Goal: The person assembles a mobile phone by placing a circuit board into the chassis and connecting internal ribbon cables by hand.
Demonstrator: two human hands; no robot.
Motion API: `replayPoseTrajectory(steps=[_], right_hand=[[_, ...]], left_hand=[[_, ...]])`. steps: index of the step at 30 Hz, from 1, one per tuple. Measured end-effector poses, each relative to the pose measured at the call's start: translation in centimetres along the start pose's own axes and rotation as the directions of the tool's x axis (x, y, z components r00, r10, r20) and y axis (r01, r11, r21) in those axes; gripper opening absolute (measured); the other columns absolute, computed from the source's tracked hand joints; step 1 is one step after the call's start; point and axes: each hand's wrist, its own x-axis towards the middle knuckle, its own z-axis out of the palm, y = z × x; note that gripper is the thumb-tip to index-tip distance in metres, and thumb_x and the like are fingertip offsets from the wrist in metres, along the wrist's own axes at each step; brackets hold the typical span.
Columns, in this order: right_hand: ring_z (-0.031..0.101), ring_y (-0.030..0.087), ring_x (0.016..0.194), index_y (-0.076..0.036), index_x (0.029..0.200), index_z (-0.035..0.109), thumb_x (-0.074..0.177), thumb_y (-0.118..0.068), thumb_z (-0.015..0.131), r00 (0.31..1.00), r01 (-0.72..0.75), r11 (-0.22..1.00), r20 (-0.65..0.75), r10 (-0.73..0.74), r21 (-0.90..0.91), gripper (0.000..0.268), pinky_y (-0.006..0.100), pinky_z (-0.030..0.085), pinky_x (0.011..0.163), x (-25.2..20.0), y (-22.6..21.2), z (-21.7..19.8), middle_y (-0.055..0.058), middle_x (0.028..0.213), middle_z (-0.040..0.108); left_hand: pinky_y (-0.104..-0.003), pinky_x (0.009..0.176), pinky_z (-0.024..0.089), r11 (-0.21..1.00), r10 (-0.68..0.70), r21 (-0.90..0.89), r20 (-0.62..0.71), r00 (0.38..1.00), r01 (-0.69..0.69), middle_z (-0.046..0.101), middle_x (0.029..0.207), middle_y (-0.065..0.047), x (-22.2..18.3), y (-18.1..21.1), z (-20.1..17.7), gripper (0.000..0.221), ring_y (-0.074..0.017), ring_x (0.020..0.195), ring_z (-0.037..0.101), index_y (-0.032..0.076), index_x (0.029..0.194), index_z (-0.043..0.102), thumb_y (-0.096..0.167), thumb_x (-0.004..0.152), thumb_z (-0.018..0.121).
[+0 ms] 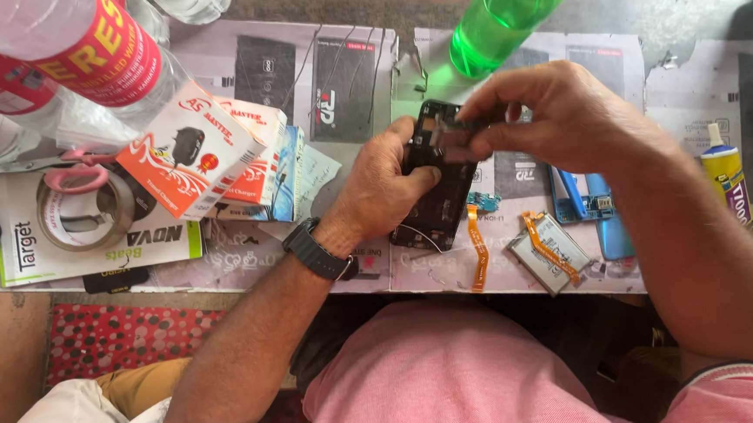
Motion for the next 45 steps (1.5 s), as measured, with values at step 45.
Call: replayPoseTrajectory(steps=[45], right_hand=[[0.057,0.006,0.076,-0.008,0.105,0.077,0.085,-0.013,0.085,0.950,-0.143,0.986,-0.267,0.161,0.086,0.022,0.024,0.050,0.071,0.3,2.0,3.3,-0.002,0.085,0.071]], left_hand=[[-0.033,0.094,0.065,0.962,-0.077,-0.241,0.200,0.977,0.125,0.074,0.116,-0.015,0.8,-0.2,-1.1,0.049,-0.0179,0.105,0.075,-0.001,0.135,0.052,-0.012,0.088,0.059]])
